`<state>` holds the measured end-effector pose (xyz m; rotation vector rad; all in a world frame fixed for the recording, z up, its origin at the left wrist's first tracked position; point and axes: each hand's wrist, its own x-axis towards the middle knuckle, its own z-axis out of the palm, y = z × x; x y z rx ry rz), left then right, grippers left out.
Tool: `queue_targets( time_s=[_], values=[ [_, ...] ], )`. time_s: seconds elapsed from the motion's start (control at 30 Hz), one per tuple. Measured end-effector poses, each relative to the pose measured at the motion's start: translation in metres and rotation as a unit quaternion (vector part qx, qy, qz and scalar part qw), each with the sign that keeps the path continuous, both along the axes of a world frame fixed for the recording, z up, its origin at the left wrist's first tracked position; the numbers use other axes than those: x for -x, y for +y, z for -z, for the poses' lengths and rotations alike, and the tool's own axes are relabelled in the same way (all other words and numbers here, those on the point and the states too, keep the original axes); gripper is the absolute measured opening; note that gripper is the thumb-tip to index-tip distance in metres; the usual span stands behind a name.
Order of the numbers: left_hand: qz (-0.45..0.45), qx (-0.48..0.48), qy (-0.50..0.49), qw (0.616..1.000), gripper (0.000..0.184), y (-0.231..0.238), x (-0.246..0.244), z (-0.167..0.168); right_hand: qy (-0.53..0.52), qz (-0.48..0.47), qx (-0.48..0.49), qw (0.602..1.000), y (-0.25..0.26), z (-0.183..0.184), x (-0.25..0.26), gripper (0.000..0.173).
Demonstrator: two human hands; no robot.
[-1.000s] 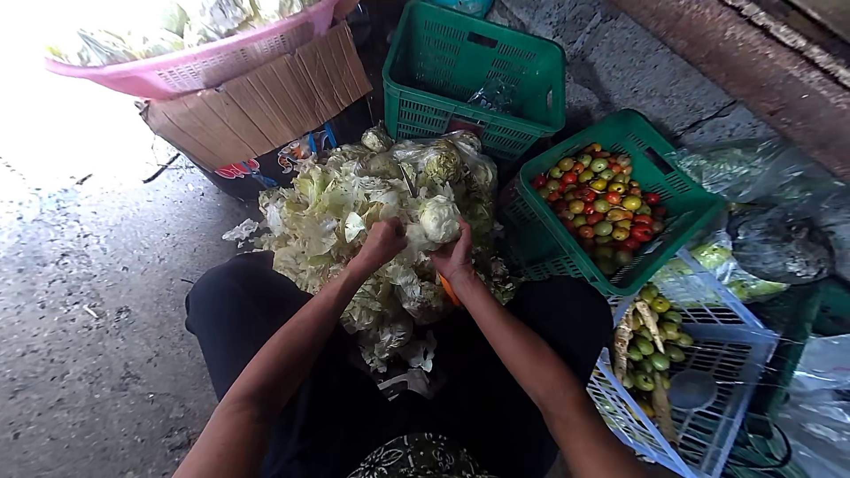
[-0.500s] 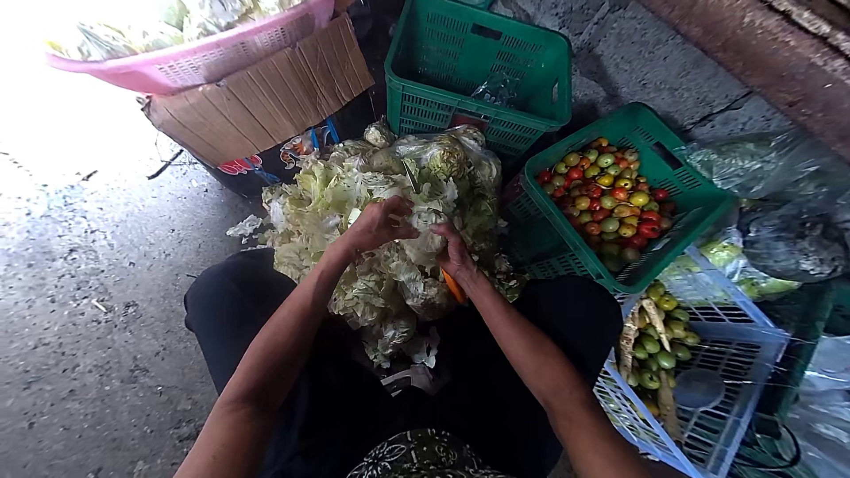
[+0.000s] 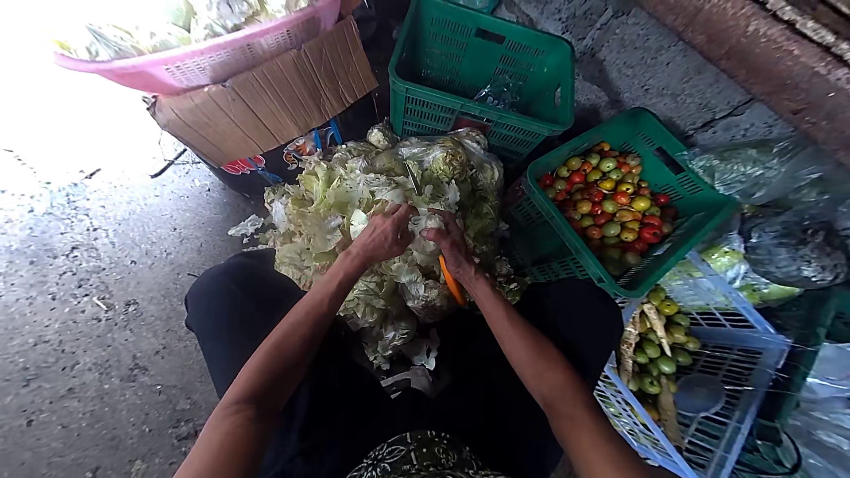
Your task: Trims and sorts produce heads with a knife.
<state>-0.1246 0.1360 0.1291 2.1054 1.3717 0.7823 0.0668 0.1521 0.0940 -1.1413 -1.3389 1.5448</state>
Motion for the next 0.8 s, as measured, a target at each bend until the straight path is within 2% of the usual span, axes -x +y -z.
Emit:
queue_targets(
  time_s=[0.13,0.3,0.63,0.8],
  values=[
    [-0.029,-0.063,0.009,0.998,0.039,-0.002,-0.009,0.019,0.0,0.018,0.01,1.0,-0.002,0.002,0.001,0.061],
    [-0.03,-0.065,0.016,0.997,0.037,-0.005,-0.013,0.02,0.01,0.015,0.006,1.0,-0.001,0.009,-0.001,0.064],
    [-0.008,-0.115,0.014,0.993,0.035,0.001,-0.005,0.031,-0.074,-0.068,-0.075,0.992,0.001,-0.011,-0.01,0.075],
    [0.014,-0.107,0.086,0.99,0.038,0.001,-0.002,0.031,-0.109,-0.095,-0.089,0.986,0.003,-0.014,-0.012,0.086]
  ],
)
